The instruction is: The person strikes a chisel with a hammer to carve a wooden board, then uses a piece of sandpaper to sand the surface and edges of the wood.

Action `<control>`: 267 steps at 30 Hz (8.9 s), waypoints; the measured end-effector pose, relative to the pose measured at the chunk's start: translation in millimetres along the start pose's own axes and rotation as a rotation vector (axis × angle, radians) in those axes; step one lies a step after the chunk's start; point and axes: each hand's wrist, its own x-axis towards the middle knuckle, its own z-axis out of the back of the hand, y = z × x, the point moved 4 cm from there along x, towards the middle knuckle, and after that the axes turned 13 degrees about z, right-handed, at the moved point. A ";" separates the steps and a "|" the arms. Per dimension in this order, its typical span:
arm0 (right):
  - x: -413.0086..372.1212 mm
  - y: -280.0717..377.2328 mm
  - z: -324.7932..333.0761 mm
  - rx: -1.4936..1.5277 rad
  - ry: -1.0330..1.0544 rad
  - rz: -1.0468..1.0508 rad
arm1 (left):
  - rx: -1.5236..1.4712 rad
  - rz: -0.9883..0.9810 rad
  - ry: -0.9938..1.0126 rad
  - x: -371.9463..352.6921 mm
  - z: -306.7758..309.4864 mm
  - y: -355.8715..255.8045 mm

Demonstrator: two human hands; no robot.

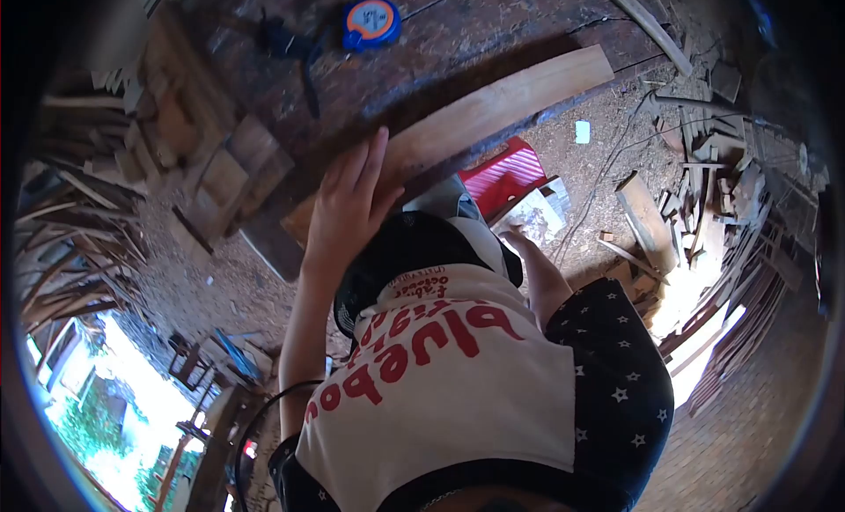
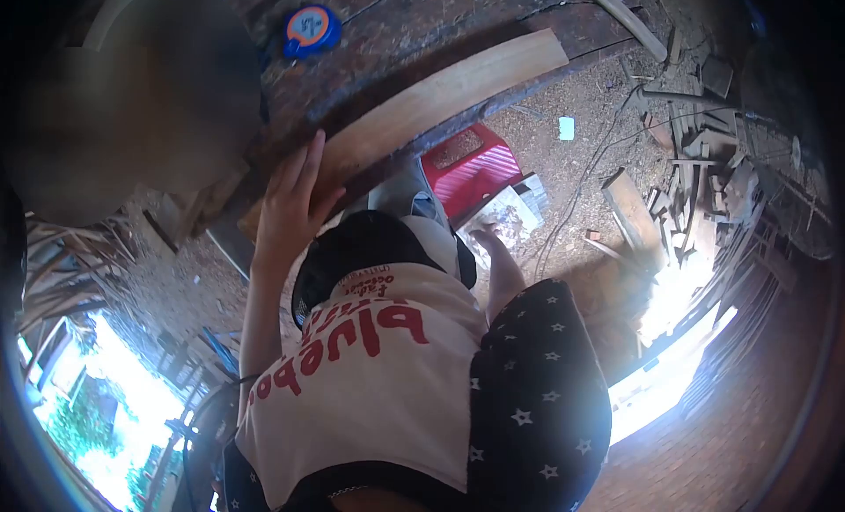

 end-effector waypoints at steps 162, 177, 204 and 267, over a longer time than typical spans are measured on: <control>-242.5 516.1 81.5 -0.936 -1.104 1.294 | 0.107 0.144 -0.277 -5.4 -0.3 1.9; -262.3 504.5 23.1 -0.895 -0.915 1.671 | 0.111 0.156 -0.259 -4.4 -1.6 2.8; -252.7 504.5 60.6 -1.070 -0.815 1.629 | 0.170 0.060 -0.138 8.2 -2.0 -15.9; 6.2 -6.7 13.9 1.309 -0.751 0.182 | 0.328 -0.354 0.089 83.3 -67.5 -113.2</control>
